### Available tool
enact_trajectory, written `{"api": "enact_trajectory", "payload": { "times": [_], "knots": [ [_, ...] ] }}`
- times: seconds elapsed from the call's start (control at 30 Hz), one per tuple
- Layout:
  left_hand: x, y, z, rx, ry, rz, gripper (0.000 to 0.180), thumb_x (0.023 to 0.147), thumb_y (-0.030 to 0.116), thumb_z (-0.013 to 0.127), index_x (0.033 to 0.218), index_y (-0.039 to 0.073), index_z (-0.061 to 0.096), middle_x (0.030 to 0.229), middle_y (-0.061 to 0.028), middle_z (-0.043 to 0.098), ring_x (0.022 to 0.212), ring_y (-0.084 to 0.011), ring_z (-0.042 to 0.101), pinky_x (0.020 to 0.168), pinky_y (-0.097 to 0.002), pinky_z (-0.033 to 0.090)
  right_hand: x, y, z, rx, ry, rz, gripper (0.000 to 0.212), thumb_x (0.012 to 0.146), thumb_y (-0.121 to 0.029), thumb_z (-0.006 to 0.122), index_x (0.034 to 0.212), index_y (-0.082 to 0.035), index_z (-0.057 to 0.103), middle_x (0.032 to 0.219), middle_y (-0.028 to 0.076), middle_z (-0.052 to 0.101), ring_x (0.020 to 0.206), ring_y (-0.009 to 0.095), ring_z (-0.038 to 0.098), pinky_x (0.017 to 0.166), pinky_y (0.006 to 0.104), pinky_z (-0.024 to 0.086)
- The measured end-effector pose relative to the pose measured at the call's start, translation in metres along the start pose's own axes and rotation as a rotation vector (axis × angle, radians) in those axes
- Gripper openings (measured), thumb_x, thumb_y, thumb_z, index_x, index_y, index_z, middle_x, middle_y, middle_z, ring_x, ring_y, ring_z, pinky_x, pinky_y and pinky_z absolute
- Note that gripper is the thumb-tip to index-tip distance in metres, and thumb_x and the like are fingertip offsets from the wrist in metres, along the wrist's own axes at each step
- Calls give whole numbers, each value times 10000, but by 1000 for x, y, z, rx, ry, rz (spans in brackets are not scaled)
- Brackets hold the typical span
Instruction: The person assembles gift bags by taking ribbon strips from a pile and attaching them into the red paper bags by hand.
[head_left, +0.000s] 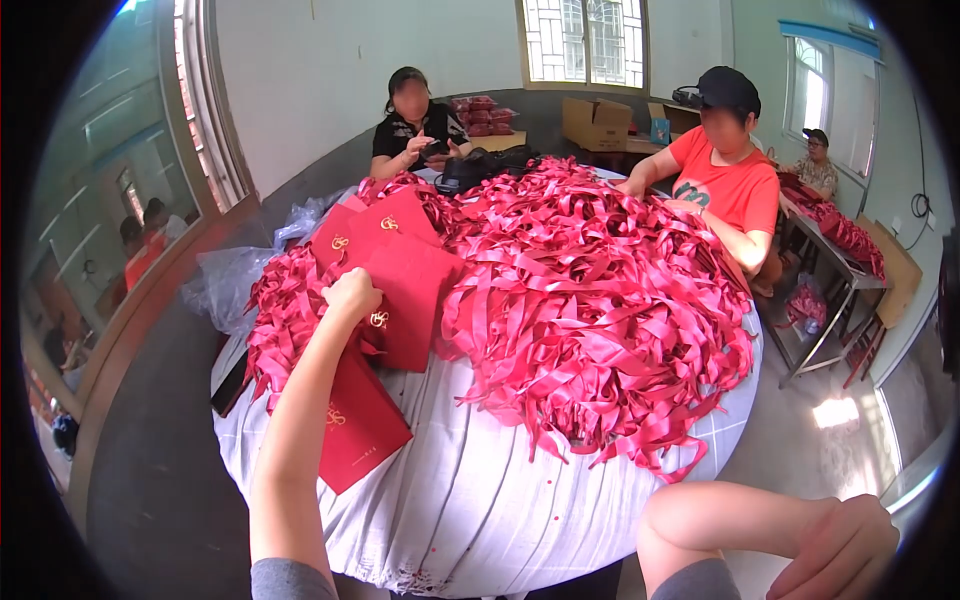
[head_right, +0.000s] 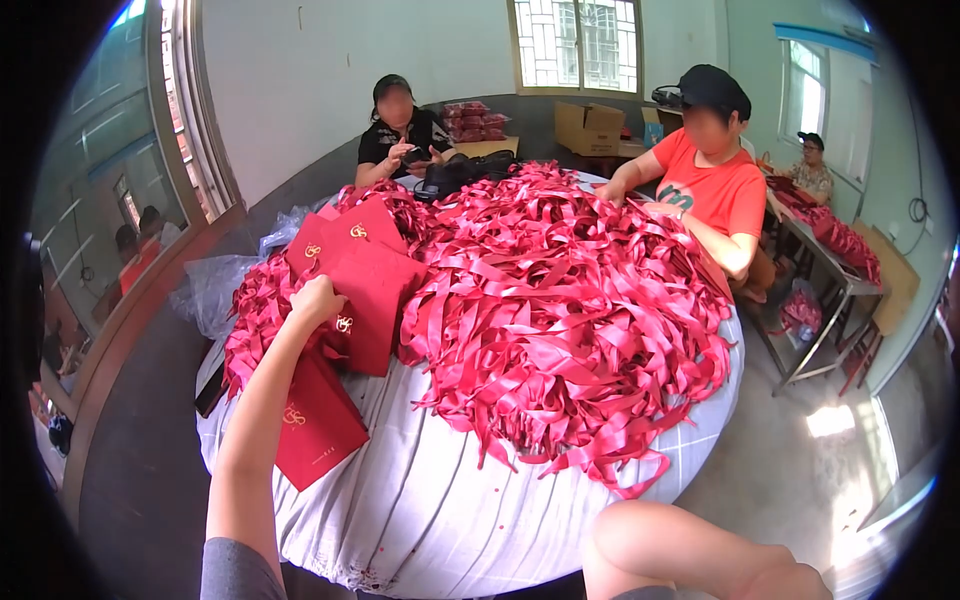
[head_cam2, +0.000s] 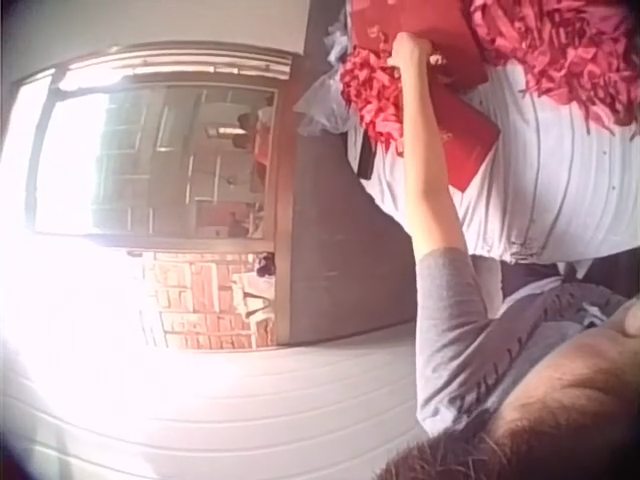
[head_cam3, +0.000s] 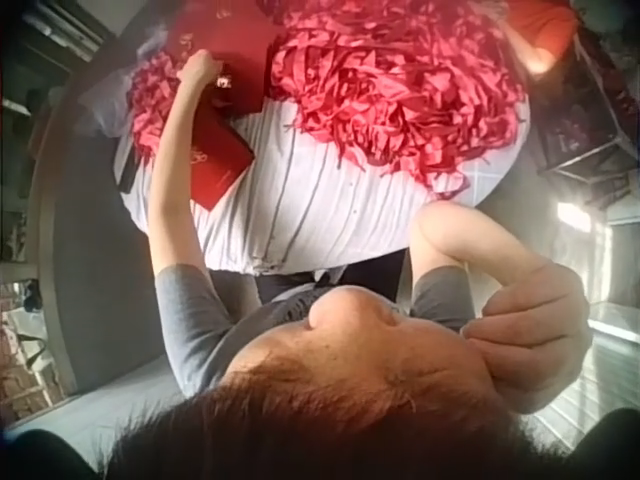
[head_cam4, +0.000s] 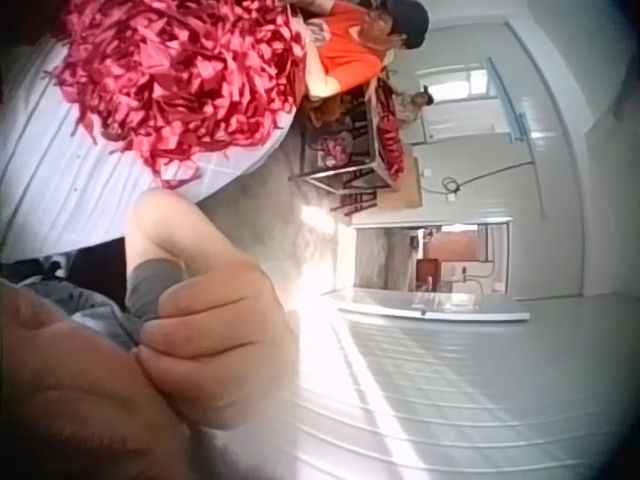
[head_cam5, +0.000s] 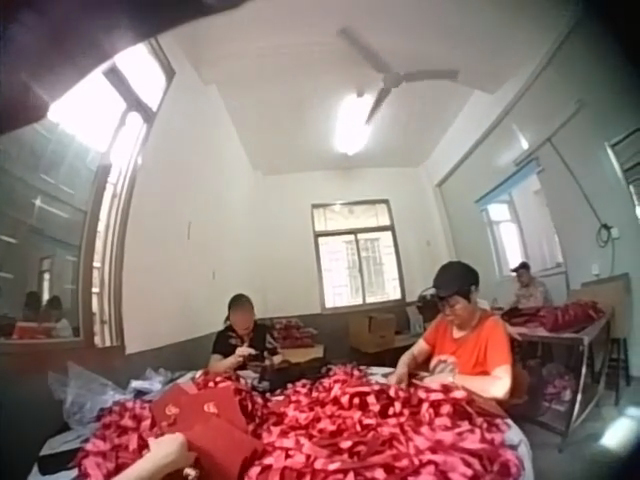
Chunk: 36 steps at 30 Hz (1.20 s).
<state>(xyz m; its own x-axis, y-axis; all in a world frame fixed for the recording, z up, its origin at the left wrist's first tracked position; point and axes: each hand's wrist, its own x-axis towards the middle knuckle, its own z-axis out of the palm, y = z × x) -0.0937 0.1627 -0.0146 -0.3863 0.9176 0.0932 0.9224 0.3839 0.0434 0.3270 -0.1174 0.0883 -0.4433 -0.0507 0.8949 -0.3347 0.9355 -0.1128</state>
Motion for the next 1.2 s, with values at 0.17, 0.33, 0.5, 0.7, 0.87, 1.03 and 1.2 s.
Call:
{"api": "enact_trajectory", "payload": {
  "times": [0.17, 0.33, 0.5, 0.7, 0.87, 1.03, 1.2],
  "knots": [
    [-7, 2, 8, -153, 244, 92, 484, 784, 277, 671, 1145, 6, 497, 1056, -188, 649, 1025, -361, 611, 923, -554, 407, -2, 2, 5, -22, 66, 9, 253, 708, -28, 597, 523, -139, 464, 562, 9, 577, 433, 88, 544, 378, 194, 348],
    [-28, 9, 11, -395, 619, 517, 417, 751, 53, 662, 1122, 58, 471, 995, -187, 612, 951, -370, 597, 786, -458, 475, 1, 6, 5, 49, 46, -77, 253, 722, -44, 585, 522, -141, 464, 563, 11, 575, 444, 93, 551, 377, 199, 350],
    [-79, 28, -20, -703, 689, 804, 304, 764, -116, 549, 1033, 24, 571, 929, -162, 526, 846, -341, 570, 727, -370, 478, 5, 5, 5, 43, -3, -53, 242, 726, -42, 584, 532, -137, 475, 578, 16, 582, 452, 98, 557, 384, 203, 356],
    [-183, 43, -79, -612, 672, 1038, 350, 745, -127, 558, 1052, 29, 621, 876, -136, 556, 780, -289, 592, 650, -351, 497, 5, 8, 7, 30, -4, -56, 230, 730, -46, 587, 543, -131, 484, 584, 20, 584, 457, 101, 560, 391, 204, 360],
    [-236, 34, -52, -582, 382, 1238, 453, 685, -49, 568, 1135, -10, 595, 895, -130, 577, 778, -282, 615, 641, -359, 522, 7, 5, 11, 36, -29, -43, 204, 726, -43, 600, 563, -114, 501, 597, 28, 589, 461, 113, 565, 394, 205, 368],
    [-256, 37, -19, -299, 490, 1322, 500, 743, 115, 546, 1220, -33, 529, 974, -107, 573, 816, -196, 576, 802, -340, 461, 15, 13, 15, -101, -184, -58, 111, 701, -61, 655, 638, -76, 565, 678, 67, 632, 491, 149, 589, 405, 211, 408],
    [-250, 28, -5, -336, 639, 1223, 489, 756, 134, 556, 1222, -11, 523, 1100, -120, 589, 959, -223, 592, 972, -441, 391, 29, 35, 27, -284, -397, 318, 87, 769, -114, 667, 818, -42, 657, 770, 84, 665, 580, 186, 611, 468, 274, 459]
  ]
}}
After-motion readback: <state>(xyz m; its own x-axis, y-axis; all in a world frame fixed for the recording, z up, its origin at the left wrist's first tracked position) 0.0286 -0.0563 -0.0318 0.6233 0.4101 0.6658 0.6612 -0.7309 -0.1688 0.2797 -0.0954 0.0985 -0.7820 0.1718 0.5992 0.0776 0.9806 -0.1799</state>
